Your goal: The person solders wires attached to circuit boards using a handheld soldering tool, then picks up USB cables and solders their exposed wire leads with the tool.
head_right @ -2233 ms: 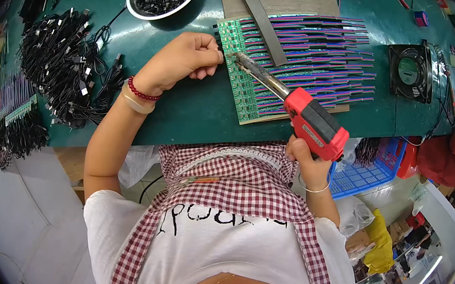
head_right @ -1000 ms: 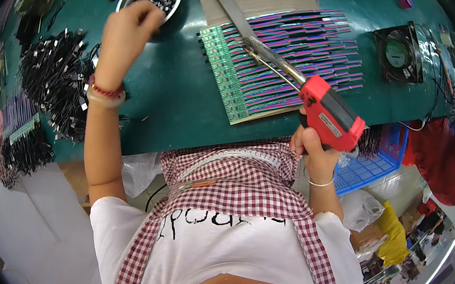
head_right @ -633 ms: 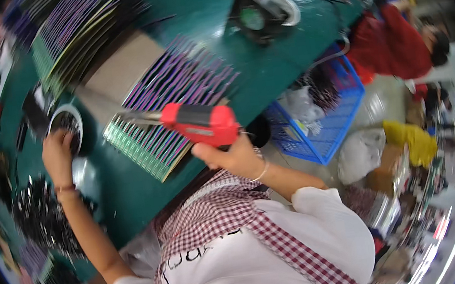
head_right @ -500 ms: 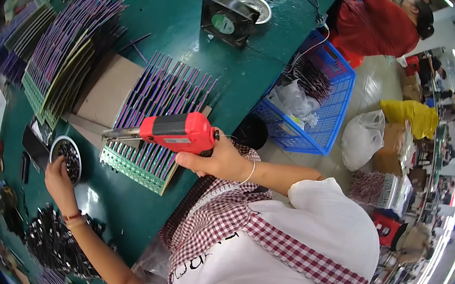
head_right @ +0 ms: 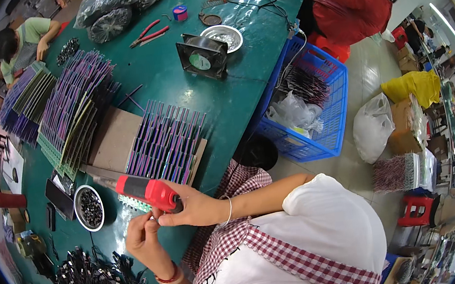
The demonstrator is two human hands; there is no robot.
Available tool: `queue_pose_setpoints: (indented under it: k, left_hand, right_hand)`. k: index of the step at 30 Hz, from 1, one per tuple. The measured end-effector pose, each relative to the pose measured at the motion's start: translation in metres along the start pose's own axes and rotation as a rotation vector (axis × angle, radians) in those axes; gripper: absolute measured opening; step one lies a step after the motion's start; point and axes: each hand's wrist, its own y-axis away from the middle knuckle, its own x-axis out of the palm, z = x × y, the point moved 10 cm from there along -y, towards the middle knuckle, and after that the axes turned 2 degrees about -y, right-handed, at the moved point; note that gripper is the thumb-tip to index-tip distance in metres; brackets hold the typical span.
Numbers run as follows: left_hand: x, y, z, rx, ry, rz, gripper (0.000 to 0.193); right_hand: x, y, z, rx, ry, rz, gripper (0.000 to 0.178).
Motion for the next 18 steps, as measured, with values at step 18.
queue_pose_setpoints:
  k: [18]
  left_hand:
    - [0.011,0.032,-0.048,0.380,-0.556,-0.036,0.016]
  right_hand:
    - [-0.005,0.004,-0.009,0.047,0.241,0.050,0.035]
